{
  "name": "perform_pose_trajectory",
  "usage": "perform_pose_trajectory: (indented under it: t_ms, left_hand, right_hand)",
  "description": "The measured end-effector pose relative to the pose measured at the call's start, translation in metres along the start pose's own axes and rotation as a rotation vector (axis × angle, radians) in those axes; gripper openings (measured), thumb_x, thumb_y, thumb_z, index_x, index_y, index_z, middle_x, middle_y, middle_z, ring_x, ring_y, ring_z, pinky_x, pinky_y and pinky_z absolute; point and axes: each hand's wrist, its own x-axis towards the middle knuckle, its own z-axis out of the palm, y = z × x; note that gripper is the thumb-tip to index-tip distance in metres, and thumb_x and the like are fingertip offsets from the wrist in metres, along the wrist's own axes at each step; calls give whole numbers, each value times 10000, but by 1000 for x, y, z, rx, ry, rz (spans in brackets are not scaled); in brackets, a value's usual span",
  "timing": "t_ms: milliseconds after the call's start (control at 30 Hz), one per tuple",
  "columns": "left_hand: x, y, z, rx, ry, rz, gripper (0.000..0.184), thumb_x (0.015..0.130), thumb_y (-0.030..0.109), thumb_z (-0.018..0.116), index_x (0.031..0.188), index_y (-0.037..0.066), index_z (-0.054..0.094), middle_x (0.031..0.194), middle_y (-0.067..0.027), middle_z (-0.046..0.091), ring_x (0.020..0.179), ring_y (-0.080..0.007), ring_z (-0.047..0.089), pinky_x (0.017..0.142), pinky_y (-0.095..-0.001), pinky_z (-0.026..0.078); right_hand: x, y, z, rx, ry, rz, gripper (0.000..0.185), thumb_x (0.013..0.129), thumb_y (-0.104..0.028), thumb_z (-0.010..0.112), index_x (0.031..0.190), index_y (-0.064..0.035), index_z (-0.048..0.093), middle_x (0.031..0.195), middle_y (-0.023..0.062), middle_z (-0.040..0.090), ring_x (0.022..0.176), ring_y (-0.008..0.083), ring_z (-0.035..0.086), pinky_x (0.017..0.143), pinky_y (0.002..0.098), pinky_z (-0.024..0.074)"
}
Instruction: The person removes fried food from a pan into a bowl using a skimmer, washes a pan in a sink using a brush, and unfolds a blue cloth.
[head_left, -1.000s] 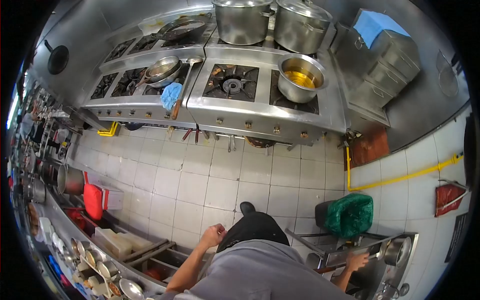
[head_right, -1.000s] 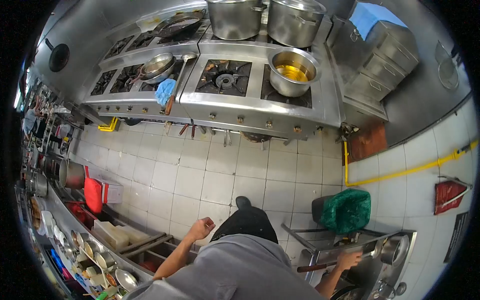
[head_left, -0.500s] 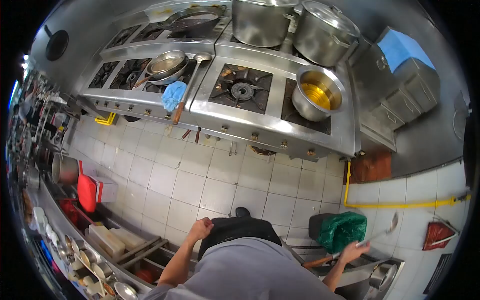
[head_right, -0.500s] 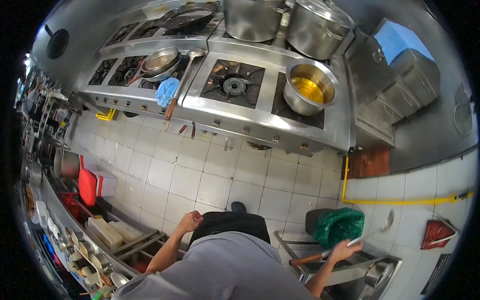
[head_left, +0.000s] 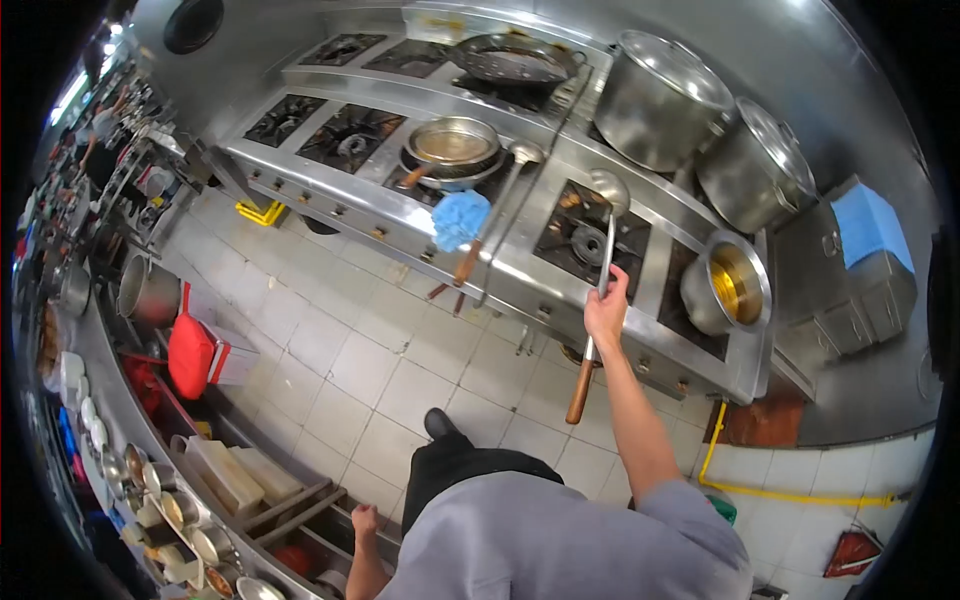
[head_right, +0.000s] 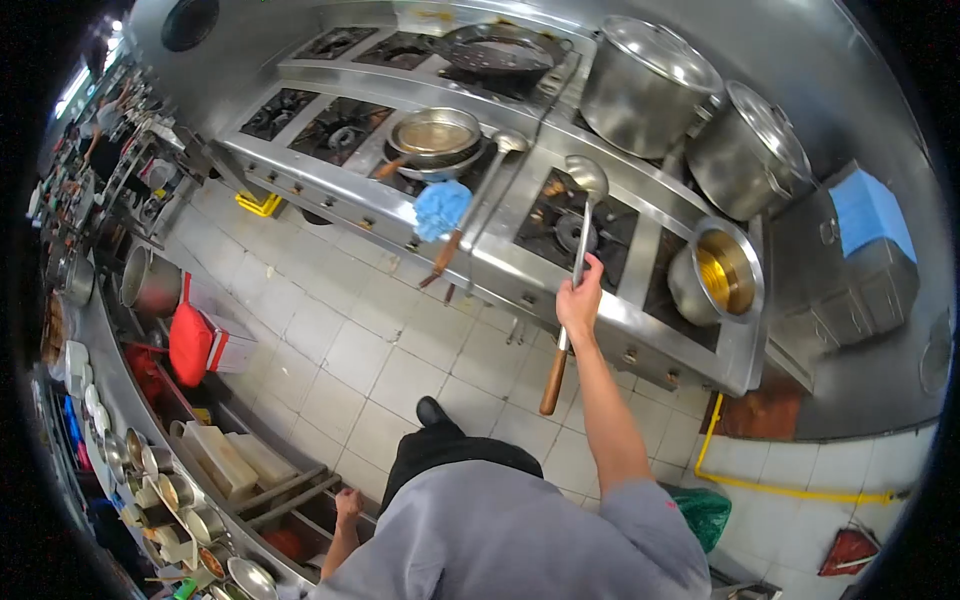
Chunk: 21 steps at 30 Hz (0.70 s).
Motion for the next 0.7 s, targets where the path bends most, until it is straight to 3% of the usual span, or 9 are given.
perform_pose_trajectory:
  t_ms: [100, 200, 333, 367, 400, 433, 467, 500, 700]
  left_hand:
    - [31, -58, -53, -162, 294, 36, 188, 775, 139, 617, 816, -42, 586, 575, -42, 515, 472, -139, 502, 383, -300, 413]
    - [-4, -44, -79, -250, 421, -7, 189, 780, 149, 616, 806, -34, 578, 580, -37, 516, 484, -118, 497, 394, -285, 407]
    - [-23, -54, -79, -319, 512, -114, 192, 787, 164, 627, 822, -19, 581, 574, -35, 510, 500, -116, 496, 455, -281, 428]
    - [-22, -68, -72, -328, 469, -9, 202, 791, 170, 632, 849, -15, 577, 575, -30, 507, 501, -114, 492, 476, -277, 439]
    - [-23, -82, -63, -345, 438, 92, 213, 796, 177, 638, 875, -11, 573, 576, -25, 503, 502, -113, 487, 497, -273, 450]
    - [-30, -86, -54, -388, 416, 142, 278, 775, 172, 661, 955, -14, 559, 724, -102, 556, 662, -196, 552, 636, -337, 489]
    - [-39, -72, -37, -27, 670, 114, 389, 751, 175, 685, 1062, -3, 534, 956, -188, 549, 917, -303, 541, 839, -405, 444]
    - [-69, -31, -25, 35, 719, 36, 483, 742, 177, 694, 1155, 24, 496, 1138, -234, 470, 1103, -381, 435, 976, -440, 342]
    - [-101, 41, 12, 15, 795, 57, 556, 761, 132, 633, 1253, 12, 404, 1207, -238, 410, 1153, -408, 415, 1009, -436, 352]
  right_hand:
    - [30, -16, 72, -52, -55, -38, 485, 738, -24, 552, 1200, -107, 431, 745, 137, 552, 699, 336, 574, 683, 441, 445]
    - [59, -28, 126, -90, -149, -17, 492, 722, -56, 562, 1192, -116, 427, 804, 172, 579, 778, 393, 578, 741, 488, 436]
    - [94, -24, 187, -221, -86, -42, 526, 723, -84, 587, 1216, -137, 412, 974, 239, 616, 924, 428, 589, 809, 504, 448]
    - [98, -28, 195, -186, -47, -84, 471, 726, -76, 579, 1175, -109, 440, 872, 218, 631, 873, 419, 609, 785, 476, 460]
    - [109, -13, 212, -156, -8, -137, 493, 725, -86, 586, 1200, -110, 455, 941, 226, 644, 927, 416, 613, 813, 460, 467]
    - [123, 12, 229, -213, 2, -181, 519, 725, -95, 592, 1227, -107, 462, 986, 224, 642, 949, 406, 609, 836, 451, 464]
    - [119, -7, 226, -151, -52, -191, 535, 715, -101, 599, 1232, -89, 461, 1035, 229, 630, 969, 399, 601, 852, 448, 457]
    - [118, -14, 231, -212, -86, -143, 579, 683, -63, 592, 1246, -14, 470, 1079, 256, 601, 978, 415, 589, 889, 442, 446]
    - [160, 83, 277, -320, -183, -446, 580, 710, -97, 596, 1253, 63, 474, 1209, 280, 524, 1132, 438, 478, 1004, 471, 357]
